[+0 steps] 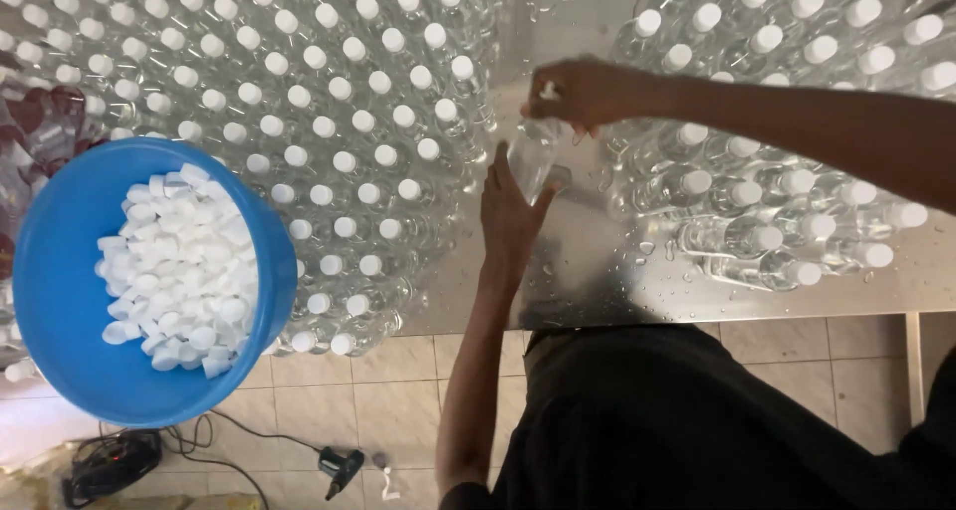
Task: The person is manually placing plastic caps onto the tops of water bottles arranged on a metal work surface.
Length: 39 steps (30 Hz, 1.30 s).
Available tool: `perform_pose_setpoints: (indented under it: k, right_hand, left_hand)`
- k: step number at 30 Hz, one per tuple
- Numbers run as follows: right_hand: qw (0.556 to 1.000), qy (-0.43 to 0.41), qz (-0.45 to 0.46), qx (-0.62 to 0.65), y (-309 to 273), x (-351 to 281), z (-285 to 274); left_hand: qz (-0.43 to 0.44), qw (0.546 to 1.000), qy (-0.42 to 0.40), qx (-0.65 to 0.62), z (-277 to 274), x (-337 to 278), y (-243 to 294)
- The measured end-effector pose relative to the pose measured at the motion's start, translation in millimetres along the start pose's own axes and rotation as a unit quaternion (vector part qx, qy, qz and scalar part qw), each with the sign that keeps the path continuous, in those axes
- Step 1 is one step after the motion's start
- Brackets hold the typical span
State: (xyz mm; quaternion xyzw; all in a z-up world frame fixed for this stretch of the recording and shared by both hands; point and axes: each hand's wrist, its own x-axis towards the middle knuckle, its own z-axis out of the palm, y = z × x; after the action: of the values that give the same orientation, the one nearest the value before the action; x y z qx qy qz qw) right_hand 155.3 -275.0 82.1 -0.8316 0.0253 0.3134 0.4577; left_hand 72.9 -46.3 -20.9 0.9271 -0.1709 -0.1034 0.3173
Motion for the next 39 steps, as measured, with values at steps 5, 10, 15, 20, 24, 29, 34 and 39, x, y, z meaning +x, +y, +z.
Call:
perform_pose_setpoints:
  k: [5, 10, 15, 20, 24, 29, 34, 39]
  right_hand:
    - [0.913, 0.129, -0.112, -0.37, 12, 90, -8]
    - [0.904, 0.19, -0.15, -0.353, 28, 170, -15]
    - [0.931, 0.223, -0.161, -0.239, 6, 172, -11]
    - [0.874, 0.181, -0.074, -0.445, 19, 120, -54]
    - [0.767, 0.208, 0.067, -0.603, 106, 71, -92]
    - [0.849, 0.229, 0.034, -0.475, 111, 34, -68]
    - [0.867, 0.191, -0.086, -0.453, 84, 2, -13]
    - [0.962, 0.097, -0.096, -0.237, 15, -64, 6]
  left_hand:
    - [-0.004, 0.987, -0.032, -0.159, 11, -19, 11]
    - [-0.09, 0.965, -0.148, -0.197, 43, -70, -5]
    - [-0.154, 0.942, -0.224, -0.198, 35, -80, 12]
    - [-0.133, 0.948, -0.175, -0.228, 41, -86, -4]
    - [-0.182, 0.931, -0.181, -0.261, 28, -97, -8]
    - [-0.179, 0.933, -0.2, -0.241, 36, -89, -4]
    - [-0.012, 0.973, -0.037, -0.226, 33, -64, 8]
    - [0.069, 0.974, 0.014, -0.213, -15, -33, 29]
